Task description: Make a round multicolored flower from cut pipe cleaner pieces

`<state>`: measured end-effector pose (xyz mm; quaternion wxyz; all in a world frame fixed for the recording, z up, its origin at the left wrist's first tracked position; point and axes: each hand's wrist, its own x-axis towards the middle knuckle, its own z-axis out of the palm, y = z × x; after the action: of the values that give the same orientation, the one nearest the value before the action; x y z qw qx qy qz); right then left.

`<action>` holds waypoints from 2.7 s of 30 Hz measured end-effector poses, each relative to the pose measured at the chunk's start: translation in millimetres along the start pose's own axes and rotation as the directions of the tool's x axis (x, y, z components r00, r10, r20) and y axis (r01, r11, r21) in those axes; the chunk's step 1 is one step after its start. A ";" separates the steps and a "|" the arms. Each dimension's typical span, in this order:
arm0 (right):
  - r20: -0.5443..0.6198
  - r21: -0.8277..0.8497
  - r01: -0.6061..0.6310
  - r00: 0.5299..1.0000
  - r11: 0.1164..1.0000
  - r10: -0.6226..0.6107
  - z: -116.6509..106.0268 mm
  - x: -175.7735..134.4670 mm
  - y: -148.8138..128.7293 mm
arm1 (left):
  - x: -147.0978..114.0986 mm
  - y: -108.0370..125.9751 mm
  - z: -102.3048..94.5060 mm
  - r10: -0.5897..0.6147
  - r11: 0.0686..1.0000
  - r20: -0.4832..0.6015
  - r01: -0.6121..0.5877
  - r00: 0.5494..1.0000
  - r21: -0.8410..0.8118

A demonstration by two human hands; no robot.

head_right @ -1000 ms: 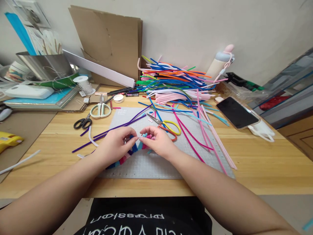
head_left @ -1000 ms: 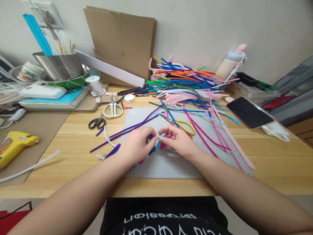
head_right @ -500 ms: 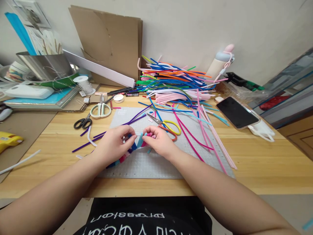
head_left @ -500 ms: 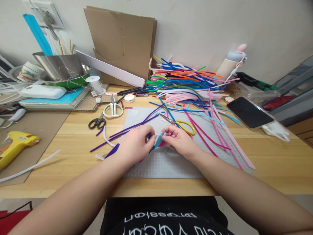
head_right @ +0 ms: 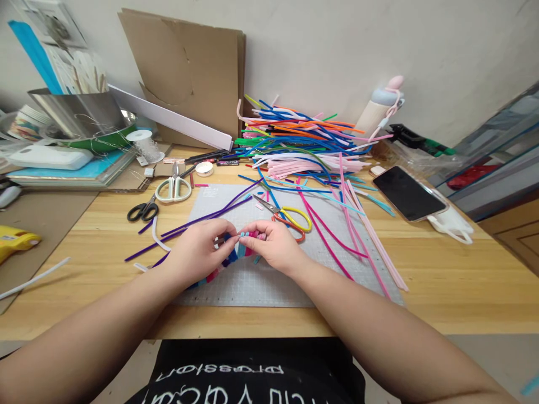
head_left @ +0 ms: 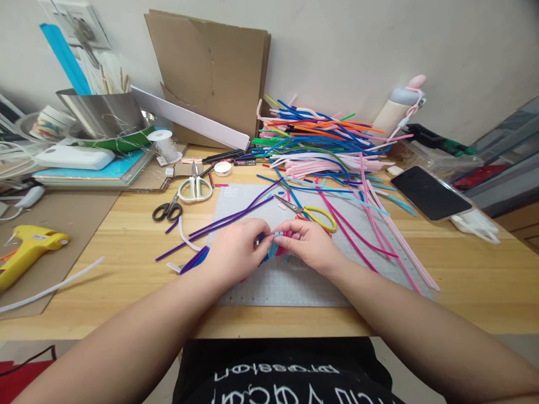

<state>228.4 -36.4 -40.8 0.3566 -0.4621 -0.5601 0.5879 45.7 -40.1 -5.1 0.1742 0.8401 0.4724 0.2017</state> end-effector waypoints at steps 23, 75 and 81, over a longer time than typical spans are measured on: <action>-0.033 -0.020 -0.018 0.999 1.000 0.017 4.7 -2.8 -6.1 | -0.5 3.0 -0.5 -0.019 0.999 0.000 0.019 1.000 -0.037; -0.038 -0.054 0.025 0.999 0.998 -0.027 3.3 -1.7 -5.0 | -0.2 2.5 -1.2 0.020 0.999 0.001 -0.020 1.000 0.044; -0.003 -0.017 -0.018 1.000 1.000 0.018 5.7 -2.9 -7.0 | -2.0 6.0 -0.9 0.015 1.000 0.016 -0.015 1.000 -0.025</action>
<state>223.2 -40.1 -33.8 0.3483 -0.4710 -0.5604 0.5854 48.6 -44.7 -1.7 0.1867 0.8430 0.4623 0.2020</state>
